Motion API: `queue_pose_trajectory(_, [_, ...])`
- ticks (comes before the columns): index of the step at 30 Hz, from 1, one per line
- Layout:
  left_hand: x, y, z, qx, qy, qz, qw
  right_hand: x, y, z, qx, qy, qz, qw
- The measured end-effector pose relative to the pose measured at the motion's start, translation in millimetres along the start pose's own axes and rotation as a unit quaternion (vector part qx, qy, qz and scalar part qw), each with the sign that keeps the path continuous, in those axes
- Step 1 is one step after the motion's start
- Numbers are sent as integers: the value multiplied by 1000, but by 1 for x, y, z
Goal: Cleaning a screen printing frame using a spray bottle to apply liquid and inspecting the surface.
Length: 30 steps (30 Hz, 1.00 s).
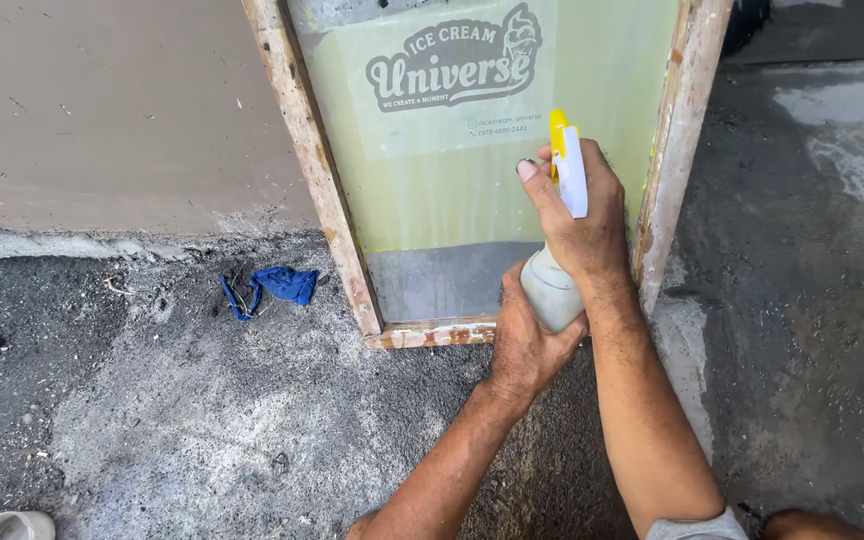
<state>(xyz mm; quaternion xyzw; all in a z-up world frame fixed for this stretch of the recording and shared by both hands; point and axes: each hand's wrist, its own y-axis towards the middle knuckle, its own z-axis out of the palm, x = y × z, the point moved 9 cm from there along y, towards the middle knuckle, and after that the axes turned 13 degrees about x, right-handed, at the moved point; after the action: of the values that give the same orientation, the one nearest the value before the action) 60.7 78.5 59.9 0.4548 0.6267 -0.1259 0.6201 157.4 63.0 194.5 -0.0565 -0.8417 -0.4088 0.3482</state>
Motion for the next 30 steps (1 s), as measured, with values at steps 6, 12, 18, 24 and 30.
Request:
queue_pose_trajectory(6, [4, 7, -3, 26, 10, -24, 999, 1, -3, -3, -20, 16, 52, 998])
queue_pose_trajectory(12, [7, 7, -4, 5, 24, 4, 1000, -10, 0, 2, -19, -3, 156, 987])
queue_pose_trajectory(18, [2, 4, -10, -4, 28, 3, 1000, 7, 3, 4, -5, -17, 45, 999])
queue_pose_trajectory(24, [5, -2, -8, -10, -18, -4, 1000, 12, 5, 16, 23, 7, -2, 1000])
queue_pose_trajectory(30, [4, -4, -10, -9, -2, -21, 1000, -2, 1, 17, 12, 2, 119, 993])
